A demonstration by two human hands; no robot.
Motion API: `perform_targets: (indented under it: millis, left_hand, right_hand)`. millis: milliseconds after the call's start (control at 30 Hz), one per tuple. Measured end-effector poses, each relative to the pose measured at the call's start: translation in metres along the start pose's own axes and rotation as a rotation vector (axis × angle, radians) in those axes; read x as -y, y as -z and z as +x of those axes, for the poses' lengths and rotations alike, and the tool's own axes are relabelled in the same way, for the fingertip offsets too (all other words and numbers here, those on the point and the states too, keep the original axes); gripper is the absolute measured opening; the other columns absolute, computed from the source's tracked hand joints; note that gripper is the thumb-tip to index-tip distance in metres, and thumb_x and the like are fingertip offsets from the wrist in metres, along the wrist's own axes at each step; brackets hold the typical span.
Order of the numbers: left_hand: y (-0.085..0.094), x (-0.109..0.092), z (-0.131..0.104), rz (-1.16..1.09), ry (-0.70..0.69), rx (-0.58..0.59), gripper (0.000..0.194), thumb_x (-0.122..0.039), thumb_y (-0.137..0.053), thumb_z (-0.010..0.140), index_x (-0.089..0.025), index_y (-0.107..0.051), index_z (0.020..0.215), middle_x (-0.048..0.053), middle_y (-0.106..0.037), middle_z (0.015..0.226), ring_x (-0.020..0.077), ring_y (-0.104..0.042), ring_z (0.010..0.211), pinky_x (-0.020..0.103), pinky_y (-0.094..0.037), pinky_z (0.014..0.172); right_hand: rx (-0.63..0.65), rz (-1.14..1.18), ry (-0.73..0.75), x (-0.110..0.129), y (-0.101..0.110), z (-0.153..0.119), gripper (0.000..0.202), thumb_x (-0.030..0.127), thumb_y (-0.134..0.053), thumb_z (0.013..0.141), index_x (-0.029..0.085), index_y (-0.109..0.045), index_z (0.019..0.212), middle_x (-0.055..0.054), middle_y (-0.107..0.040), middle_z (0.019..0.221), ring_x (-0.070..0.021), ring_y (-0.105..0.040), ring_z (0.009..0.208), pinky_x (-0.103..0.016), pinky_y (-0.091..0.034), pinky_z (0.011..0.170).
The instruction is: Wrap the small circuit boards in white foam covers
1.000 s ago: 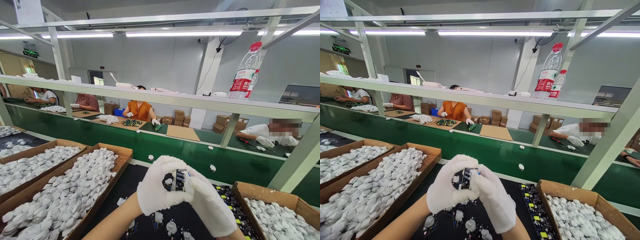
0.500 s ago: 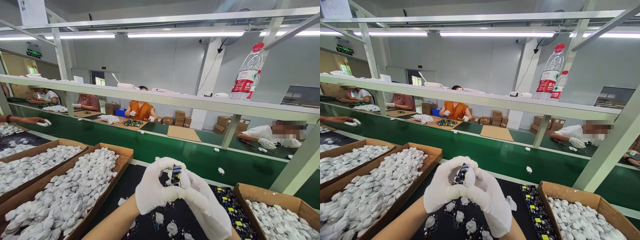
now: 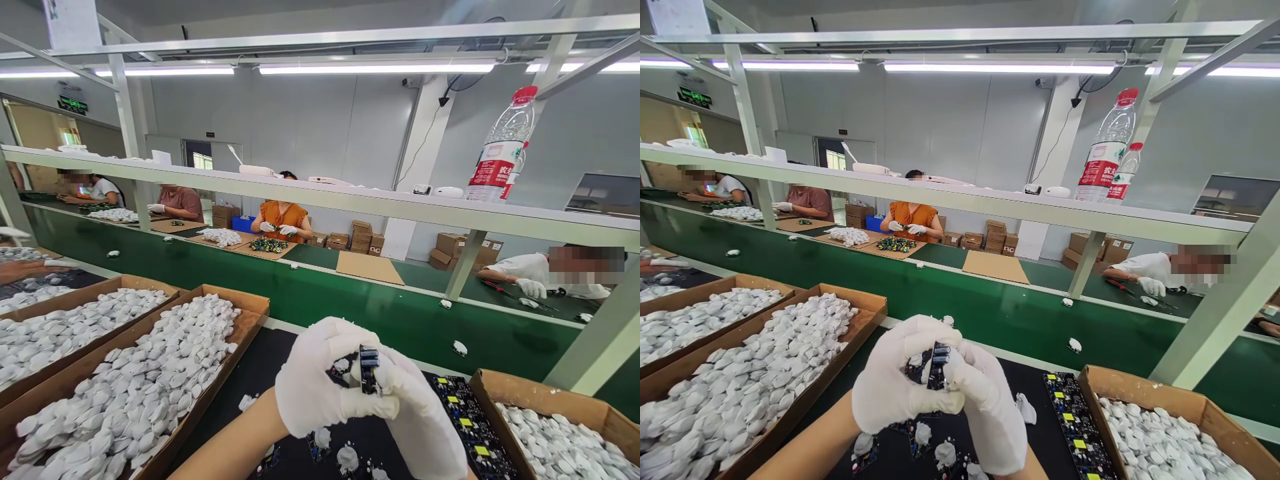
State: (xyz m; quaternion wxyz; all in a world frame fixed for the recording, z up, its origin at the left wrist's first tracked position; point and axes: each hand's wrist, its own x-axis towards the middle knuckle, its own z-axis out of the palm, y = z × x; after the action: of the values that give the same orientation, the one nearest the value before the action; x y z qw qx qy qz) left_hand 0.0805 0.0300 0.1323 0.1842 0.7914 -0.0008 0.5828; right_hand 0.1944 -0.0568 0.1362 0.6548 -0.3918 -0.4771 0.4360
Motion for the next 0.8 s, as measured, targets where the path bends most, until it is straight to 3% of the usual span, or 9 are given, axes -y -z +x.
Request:
perform_targets:
  millis: [133, 300, 400, 500, 633, 800]
  left_hand:
    - [-0.004, 0.000, -0.002, 0.045, -0.069, -0.027, 0.056, -0.043, -0.082, 0.057, -0.021, -0.063, 0.104, 0.005, -0.070, 0.091, 0.0188, -0.064, 0.082, 0.030, -0.055, 0.074]
    - [-0.005, 0.003, -0.001, 0.033, 0.050, 0.022, 0.048, -0.041, -0.081, 0.060, -0.021, -0.065, 0.100, 0.005, -0.070, 0.090, 0.0186, -0.066, 0.082, 0.028, -0.055, 0.073]
    - [-0.005, 0.003, -0.001, 0.039, 0.104, 0.014, 0.045, -0.035, -0.080, 0.062, -0.020, -0.065, 0.102, 0.006, -0.070, 0.098, 0.0188, -0.066, 0.087, 0.029, -0.055, 0.078]
    - [-0.006, 0.003, -0.001, 0.017, 0.038, 0.028, 0.045, -0.035, -0.078, 0.066, -0.021, -0.064, 0.106, 0.007, -0.069, 0.102, 0.0190, -0.066, 0.089, 0.029, -0.055, 0.079]
    - [-0.008, 0.004, -0.001, -0.037, -0.083, 0.033, 0.047, -0.035, -0.077, 0.067, -0.021, -0.061, 0.110, 0.007, -0.069, 0.100, 0.0197, -0.066, 0.091, 0.029, -0.055, 0.080]
    - [-0.006, 0.006, -0.002, -0.118, 0.024, 0.045, 0.048, -0.042, -0.077, 0.065, -0.022, -0.064, 0.107, 0.007, -0.069, 0.101, 0.0209, -0.066, 0.091, 0.031, -0.054, 0.082]
  right_hand:
    - [0.026, -0.016, 0.032, 0.001, -0.003, 0.001, 0.022, 0.040, -0.069, 0.070, 0.018, -0.066, 0.072, -0.004, -0.065, 0.074, -0.0238, -0.058, 0.078, -0.036, -0.048, 0.073]
    - [0.011, 0.015, 0.041, -0.004, 0.002, 0.005, 0.022, 0.039, -0.065, 0.074, 0.017, -0.067, 0.076, -0.005, -0.065, 0.078, -0.0226, -0.057, 0.081, -0.036, -0.047, 0.079]
    - [0.034, 0.109, -0.008, -0.007, 0.007, 0.004, 0.023, 0.039, -0.066, 0.074, 0.021, -0.070, 0.089, -0.006, -0.068, 0.092, -0.0242, -0.058, 0.093, -0.038, -0.045, 0.088]
    - [-0.017, 0.176, -0.002, -0.007, 0.010, 0.004, 0.021, 0.043, -0.070, 0.070, 0.026, -0.070, 0.080, -0.003, -0.068, 0.089, -0.0241, -0.058, 0.093, -0.038, -0.044, 0.091]
    - [0.021, 0.071, 0.061, -0.003, 0.008, 0.004, 0.021, 0.041, -0.067, 0.074, 0.020, -0.065, 0.071, -0.002, -0.061, 0.070, -0.0203, -0.055, 0.074, -0.036, -0.047, 0.080]
    - [0.071, 0.083, 0.020, 0.006, 0.002, 0.003, 0.023, 0.039, -0.065, 0.076, 0.018, -0.060, 0.068, -0.002, -0.055, 0.069, -0.0180, -0.050, 0.070, -0.033, -0.045, 0.071]
